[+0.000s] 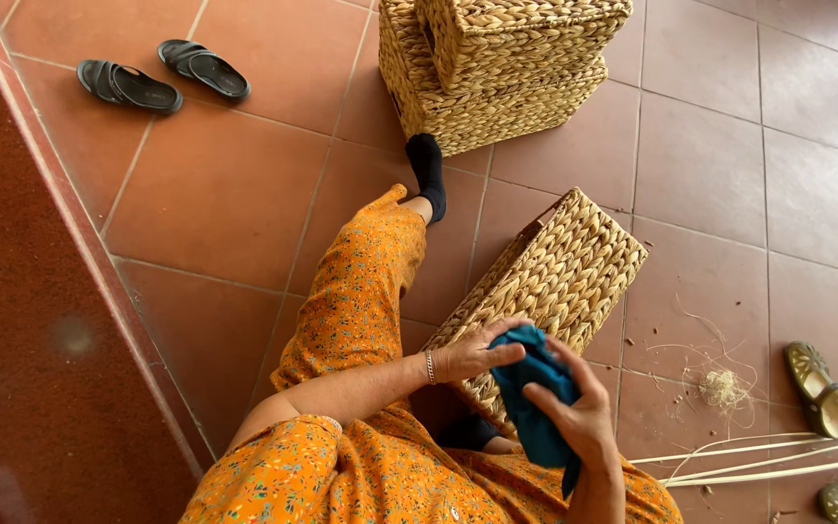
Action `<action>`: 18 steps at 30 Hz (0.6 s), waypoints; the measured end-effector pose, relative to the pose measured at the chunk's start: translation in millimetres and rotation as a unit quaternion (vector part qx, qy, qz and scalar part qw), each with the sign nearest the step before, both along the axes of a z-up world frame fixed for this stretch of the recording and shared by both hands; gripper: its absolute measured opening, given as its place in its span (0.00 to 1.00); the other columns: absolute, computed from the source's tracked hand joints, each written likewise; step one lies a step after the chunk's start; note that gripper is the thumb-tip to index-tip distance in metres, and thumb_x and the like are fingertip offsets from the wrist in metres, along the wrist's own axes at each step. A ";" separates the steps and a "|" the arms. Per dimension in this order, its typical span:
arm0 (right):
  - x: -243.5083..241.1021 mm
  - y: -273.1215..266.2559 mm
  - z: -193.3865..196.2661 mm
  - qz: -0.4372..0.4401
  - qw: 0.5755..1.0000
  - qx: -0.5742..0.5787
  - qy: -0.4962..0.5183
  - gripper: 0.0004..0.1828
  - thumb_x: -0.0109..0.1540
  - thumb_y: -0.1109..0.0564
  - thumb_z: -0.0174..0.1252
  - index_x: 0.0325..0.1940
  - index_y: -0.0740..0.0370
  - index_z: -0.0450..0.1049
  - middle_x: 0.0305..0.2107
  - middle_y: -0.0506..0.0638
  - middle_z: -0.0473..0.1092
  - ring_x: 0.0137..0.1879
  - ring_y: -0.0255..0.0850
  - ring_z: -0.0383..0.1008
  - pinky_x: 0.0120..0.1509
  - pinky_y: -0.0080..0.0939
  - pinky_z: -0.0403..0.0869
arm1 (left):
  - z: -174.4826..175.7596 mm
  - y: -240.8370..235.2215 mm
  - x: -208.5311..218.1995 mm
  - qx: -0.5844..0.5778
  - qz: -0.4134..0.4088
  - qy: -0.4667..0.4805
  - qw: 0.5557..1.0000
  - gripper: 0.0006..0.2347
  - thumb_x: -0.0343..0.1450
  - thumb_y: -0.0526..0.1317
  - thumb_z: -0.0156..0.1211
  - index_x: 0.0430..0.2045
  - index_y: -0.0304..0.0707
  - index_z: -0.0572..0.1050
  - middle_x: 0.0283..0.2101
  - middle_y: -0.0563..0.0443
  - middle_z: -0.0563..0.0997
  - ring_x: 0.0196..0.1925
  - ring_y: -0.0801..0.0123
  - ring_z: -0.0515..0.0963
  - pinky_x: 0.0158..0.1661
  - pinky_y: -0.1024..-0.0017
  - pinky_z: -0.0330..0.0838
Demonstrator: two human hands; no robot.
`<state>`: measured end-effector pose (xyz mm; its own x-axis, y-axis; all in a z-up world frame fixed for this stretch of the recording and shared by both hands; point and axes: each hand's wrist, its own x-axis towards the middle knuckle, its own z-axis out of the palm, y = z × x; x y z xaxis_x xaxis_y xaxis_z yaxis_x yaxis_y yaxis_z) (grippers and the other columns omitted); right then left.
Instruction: The person sits on a tiled floor and wipes the exterior and interior of woven baskets with a blue cloth. They rotate the basket to clean all sides and occasionally use scissors to trim loose fibers.
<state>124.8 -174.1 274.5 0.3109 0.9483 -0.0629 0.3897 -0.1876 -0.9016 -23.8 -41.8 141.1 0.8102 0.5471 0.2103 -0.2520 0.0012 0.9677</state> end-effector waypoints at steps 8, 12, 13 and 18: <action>6.9 21.2 -50.6 -0.147 0.956 0.174 0.184 0.37 0.68 0.38 0.58 0.71 0.68 0.66 0.60 0.58 0.68 0.59 0.41 0.71 0.64 0.41 0.73 | 15.0 -4.2 -1.0 -0.381 -0.069 0.078 0.918 0.30 0.69 0.63 0.58 0.54 0.36 0.72 0.45 0.44 0.80 0.44 0.60 0.82 0.41 0.63 0.82; 8.2 27.1 -81.1 -0.141 0.943 0.139 0.265 0.42 0.68 0.33 0.54 0.74 0.69 0.61 0.62 0.61 0.66 0.65 0.45 0.66 0.71 0.45 0.67 | 29.4 1.7 -5.0 -0.401 0.022 0.043 0.915 0.30 0.68 0.62 0.60 0.52 0.33 0.73 0.44 0.45 0.82 0.43 0.65 0.85 0.38 0.63 0.85; 7.7 26.8 -85.6 -0.115 0.944 0.132 0.280 0.43 0.68 0.32 0.52 0.74 0.68 0.61 0.62 0.61 0.66 0.68 0.47 0.66 0.74 0.45 0.65 | 34.6 4.1 -6.4 -0.396 0.043 0.037 0.916 0.30 0.67 0.61 0.60 0.51 0.33 0.73 0.44 0.44 0.82 0.43 0.65 0.86 0.38 0.62 0.85; 10.9 17.3 -87.6 -0.074 0.942 0.083 0.316 0.56 0.59 0.26 0.55 0.79 0.64 0.49 0.67 0.55 0.62 0.71 0.44 0.63 0.72 0.47 0.64 | 60.3 10.5 -5.5 -0.397 0.050 0.016 0.916 0.29 0.68 0.61 0.59 0.51 0.33 0.72 0.45 0.45 0.81 0.43 0.64 0.85 0.39 0.64 0.85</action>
